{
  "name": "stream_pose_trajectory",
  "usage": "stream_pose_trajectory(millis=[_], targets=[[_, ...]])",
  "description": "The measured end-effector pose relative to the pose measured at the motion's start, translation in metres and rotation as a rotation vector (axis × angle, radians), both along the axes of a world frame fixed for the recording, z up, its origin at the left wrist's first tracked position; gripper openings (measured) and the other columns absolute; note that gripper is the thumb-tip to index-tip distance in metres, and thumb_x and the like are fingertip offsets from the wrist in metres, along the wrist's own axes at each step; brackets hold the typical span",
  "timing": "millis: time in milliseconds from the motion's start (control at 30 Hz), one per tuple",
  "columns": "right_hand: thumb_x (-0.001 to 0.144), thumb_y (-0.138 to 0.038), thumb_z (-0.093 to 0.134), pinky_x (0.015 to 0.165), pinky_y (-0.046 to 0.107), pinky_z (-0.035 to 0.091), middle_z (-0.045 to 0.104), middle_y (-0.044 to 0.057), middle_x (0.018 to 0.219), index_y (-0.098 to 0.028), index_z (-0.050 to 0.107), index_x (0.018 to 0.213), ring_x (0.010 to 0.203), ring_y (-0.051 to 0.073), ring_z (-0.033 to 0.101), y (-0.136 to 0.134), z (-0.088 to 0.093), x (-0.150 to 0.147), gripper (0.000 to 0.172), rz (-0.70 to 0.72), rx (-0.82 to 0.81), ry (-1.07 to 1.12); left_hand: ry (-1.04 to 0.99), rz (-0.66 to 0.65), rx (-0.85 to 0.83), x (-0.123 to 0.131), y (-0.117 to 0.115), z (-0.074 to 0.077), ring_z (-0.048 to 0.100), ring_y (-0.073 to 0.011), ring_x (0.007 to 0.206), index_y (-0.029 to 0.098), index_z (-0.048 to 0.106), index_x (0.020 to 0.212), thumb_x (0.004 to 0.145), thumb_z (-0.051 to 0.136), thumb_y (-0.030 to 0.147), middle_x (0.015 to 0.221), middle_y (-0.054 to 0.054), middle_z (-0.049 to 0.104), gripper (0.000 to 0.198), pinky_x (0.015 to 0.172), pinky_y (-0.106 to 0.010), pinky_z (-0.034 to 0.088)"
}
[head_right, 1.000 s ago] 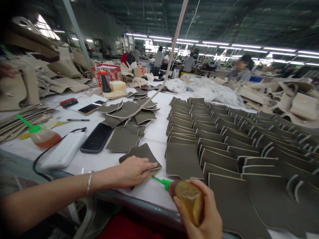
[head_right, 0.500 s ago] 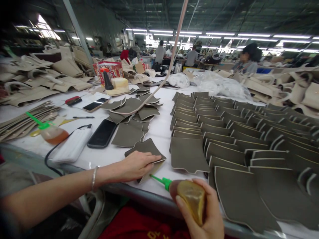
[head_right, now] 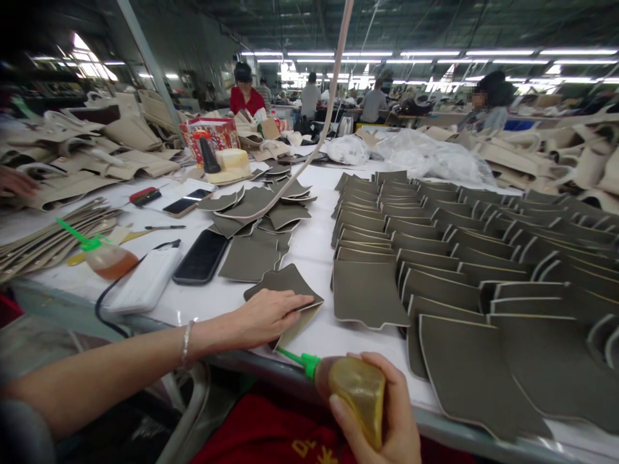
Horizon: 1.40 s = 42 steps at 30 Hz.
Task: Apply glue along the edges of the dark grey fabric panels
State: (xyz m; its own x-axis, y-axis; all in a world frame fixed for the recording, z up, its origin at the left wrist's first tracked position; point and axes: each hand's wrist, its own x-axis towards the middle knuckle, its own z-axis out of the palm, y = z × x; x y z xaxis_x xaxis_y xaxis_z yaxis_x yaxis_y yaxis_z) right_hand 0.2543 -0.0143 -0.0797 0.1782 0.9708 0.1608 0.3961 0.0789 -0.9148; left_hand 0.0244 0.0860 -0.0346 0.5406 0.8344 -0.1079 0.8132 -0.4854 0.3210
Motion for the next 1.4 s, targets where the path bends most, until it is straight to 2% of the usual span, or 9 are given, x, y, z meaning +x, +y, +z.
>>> stream_pose_trajectory(millis=[167, 333, 500, 667, 833, 1000, 1167, 1333, 1400], targets=[[0.070, -0.059, 0.072, 0.088, 0.025, 0.045, 0.061, 0.001, 0.112, -0.028, 0.056, 0.114, 0.099, 0.019, 0.059, 0.000, 0.000, -0.003, 0.056, -0.196, -0.003, 0.006, -0.009, 0.016, 0.021, 0.000, -0.001, 0.000, 0.067, -0.0263, 0.099, 0.024, 0.051, 0.139, 0.096, 0.037, 0.026, 0.110, -0.006, 0.068, 0.045, 0.081, -0.038, 0.052], [0.067, -0.055, 0.076, 0.080, 0.027, 0.047, 0.064, 0.003, 0.110, -0.026, 0.055, 0.117, 0.093, 0.021, 0.062, -0.003, -0.007, -0.002, 0.061, -0.027, -0.071, 0.076, -0.022, 0.028, -0.001, 0.001, -0.002, 0.000, 0.067, -0.0266, 0.100, 0.025, 0.050, 0.140, 0.096, 0.037, 0.026, 0.110, -0.006, 0.068, 0.045, 0.081, -0.038, 0.051], [0.064, -0.060, 0.075, 0.085, 0.028, 0.044, 0.060, 0.001, 0.111, -0.027, 0.056, 0.114, 0.095, 0.020, 0.059, -0.004, 0.002, -0.013, 0.063, -0.267, -0.049, 0.106, -0.029, 0.030, -0.004, 0.000, -0.003, -0.001, 0.066, -0.0270, 0.100, 0.024, 0.052, 0.138, 0.096, 0.038, 0.027, 0.111, -0.006, 0.068, 0.045, 0.081, -0.038, 0.051], [0.062, -0.060, 0.076, 0.086, 0.033, 0.044, 0.062, 0.004, 0.113, -0.026, 0.054, 0.116, 0.097, 0.024, 0.060, -0.007, -0.004, -0.011, 0.068, -0.098, -0.171, 0.179, -0.063, 0.038, -0.022, -0.001, -0.003, -0.002, 0.065, -0.0262, 0.104, 0.022, 0.053, 0.137, 0.096, 0.039, 0.028, 0.116, -0.008, 0.067, 0.044, 0.086, -0.037, 0.050], [0.063, -0.061, 0.076, 0.085, 0.033, 0.046, 0.060, 0.004, 0.113, -0.027, 0.055, 0.116, 0.097, 0.025, 0.059, -0.008, -0.011, -0.004, 0.066, -0.236, -0.091, 0.063, -0.040, 0.046, -0.049, 0.000, -0.003, 0.002, 0.065, -0.0259, 0.103, 0.023, 0.051, 0.139, 0.096, 0.037, 0.027, 0.113, -0.007, 0.066, 0.045, 0.084, -0.038, 0.050], [0.065, -0.059, 0.076, 0.082, 0.032, 0.049, 0.062, 0.005, 0.114, -0.025, 0.053, 0.119, 0.094, 0.024, 0.062, -0.010, -0.020, -0.002, 0.067, -0.058, -0.161, 0.074, -0.038, 0.044, -0.045, 0.000, -0.005, 0.003, 0.065, -0.0253, 0.102, 0.023, 0.050, 0.139, 0.097, 0.037, 0.027, 0.113, -0.007, 0.067, 0.045, 0.083, -0.037, 0.050], [0.067, -0.056, 0.075, 0.086, 0.032, 0.049, 0.061, 0.005, 0.113, -0.024, 0.055, 0.115, 0.099, 0.024, 0.061, -0.009, -0.016, 0.000, 0.061, -0.189, 0.009, -0.039, -0.034, 0.023, -0.040, 0.000, -0.005, 0.001, 0.065, -0.0249, 0.100, 0.023, 0.050, 0.140, 0.098, 0.035, 0.027, 0.112, -0.006, 0.066, 0.045, 0.083, -0.036, 0.050], [0.069, -0.054, 0.075, 0.083, 0.032, 0.050, 0.063, 0.006, 0.115, -0.026, 0.051, 0.121, 0.096, 0.024, 0.064, -0.008, -0.022, 0.002, 0.063, -0.026, -0.126, 0.140, -0.053, -0.029, -0.033, -0.002, -0.002, 0.000, 0.065, -0.0245, 0.099, 0.024, 0.049, 0.141, 0.098, 0.037, 0.028, 0.110, -0.006, 0.066, 0.045, 0.080, -0.034, 0.050], [0.067, -0.055, 0.076, 0.083, 0.033, 0.050, 0.063, 0.006, 0.114, -0.025, 0.052, 0.119, 0.094, 0.024, 0.063, -0.005, -0.019, 0.001, 0.065, -0.059, -0.124, 0.119, -0.059, -0.043, -0.036, -0.002, -0.001, -0.001, 0.066, -0.0241, 0.097, 0.025, 0.049, 0.141, 0.098, 0.037, 0.028, 0.107, -0.005, 0.066, 0.045, 0.078, -0.033, 0.050]])
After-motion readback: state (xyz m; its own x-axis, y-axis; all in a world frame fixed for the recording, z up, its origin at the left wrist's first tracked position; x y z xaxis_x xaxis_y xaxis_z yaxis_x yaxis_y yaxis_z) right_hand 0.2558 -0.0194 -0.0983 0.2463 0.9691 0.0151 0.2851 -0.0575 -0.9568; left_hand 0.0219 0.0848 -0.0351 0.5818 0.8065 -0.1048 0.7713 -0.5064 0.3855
